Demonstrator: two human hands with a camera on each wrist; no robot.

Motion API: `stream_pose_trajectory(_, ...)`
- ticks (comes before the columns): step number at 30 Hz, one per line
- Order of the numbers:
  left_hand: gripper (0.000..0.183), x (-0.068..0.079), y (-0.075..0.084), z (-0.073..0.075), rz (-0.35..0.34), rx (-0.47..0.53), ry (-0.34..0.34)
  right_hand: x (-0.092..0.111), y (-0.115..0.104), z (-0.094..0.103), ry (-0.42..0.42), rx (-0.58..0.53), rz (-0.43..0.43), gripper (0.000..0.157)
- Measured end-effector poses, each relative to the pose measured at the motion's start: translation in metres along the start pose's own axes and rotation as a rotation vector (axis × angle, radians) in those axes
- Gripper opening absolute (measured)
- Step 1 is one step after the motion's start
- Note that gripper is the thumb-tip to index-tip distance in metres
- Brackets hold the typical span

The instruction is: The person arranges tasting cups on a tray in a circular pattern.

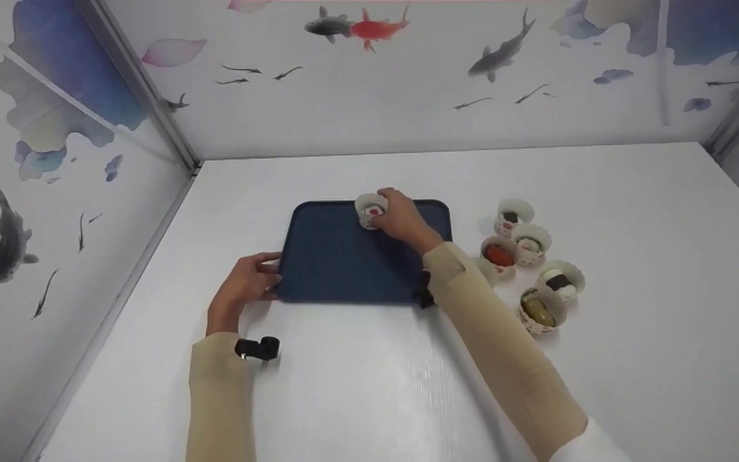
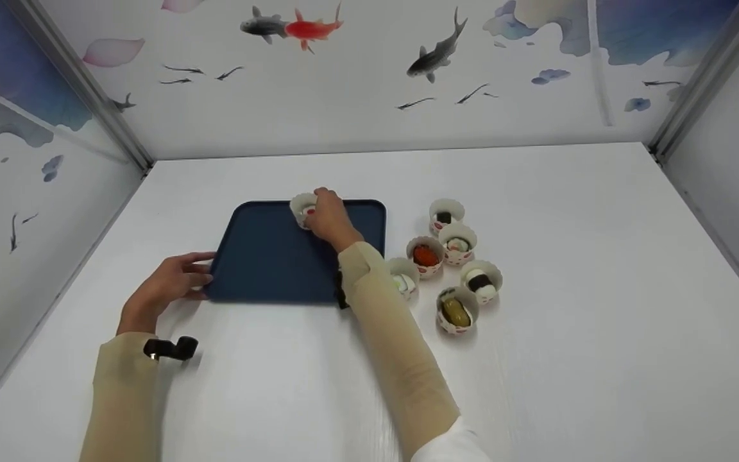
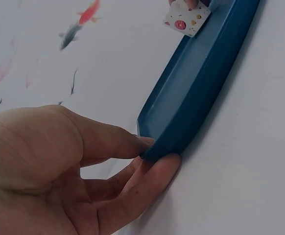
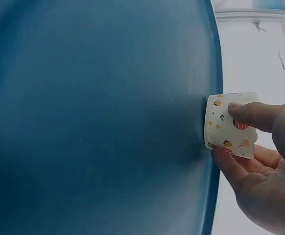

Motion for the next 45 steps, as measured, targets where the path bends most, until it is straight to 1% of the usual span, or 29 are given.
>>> stream_pose_trajectory(7, 0.057, -0.001, 0.0, -0.001, -0.002, 0.018, -0.007, 0.001, -0.007, 0.001, 0.008, 0.028, 0.045, 0.066)
stream_pose_trajectory(15, 0.057, -0.002, 0.0, -0.003, -0.018, 0.045, -0.017, 0.004, -0.01, 0.001, -0.011, 0.02, 0.056, 0.076)
stream_pose_trajectory(18, 0.057, -0.001, 0.001, -0.002, -0.012, 0.049, -0.018, 0.004, -0.01, 0.003, -0.012, -0.037, 0.026, 0.076)
stream_pose_trajectory(20, 0.057, 0.0, 0.001, -0.002, -0.005, 0.043, -0.02, 0.004, -0.009, 0.007, -0.007, -0.099, -0.006, 0.076)
stream_pose_trajectory(23, 0.056, 0.0, 0.002, 0.001, -0.007, 0.029, -0.012, 0.005, -0.013, 0.022, 0.023, -0.177, -0.034, 0.075)
stream_pose_trajectory(25, 0.056, 0.0, 0.004, 0.003, -0.011, 0.02, -0.006, 0.006, -0.017, 0.035, 0.047, -0.196, -0.038, 0.073)
stream_pose_trajectory(28, 0.056, -0.001, 0.005, 0.005, -0.009, 0.02, -0.003, 0.01, -0.024, 0.053, 0.069, -0.218, -0.025, 0.069)
stream_pose_trajectory(33, 0.057, -0.003, 0.004, 0.004, -0.014, 0.022, -0.008, 0.021, -0.03, 0.078, 0.078, -0.245, 0.006, 0.062)
stream_pose_trajectory(38, 0.056, -0.005, 0.001, 0.0, -0.026, 0.017, -0.005, 0.036, -0.027, 0.101, 0.075, -0.242, 0.047, 0.055)
stream_pose_trajectory(45, 0.056, -0.003, -0.003, -0.002, -0.017, 0.031, 0.004, 0.054, -0.009, 0.127, 0.03, -0.193, 0.062, 0.049)
Point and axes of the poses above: each hand's wrist, its own x-axis away from the middle knuckle, its own z-axis out of the back of the hand, y = z × x, the point moved 10 cm from there along -x, towards the middle knuckle, and after that the axes turned 10 degrees about x, right-handed, at the moved point
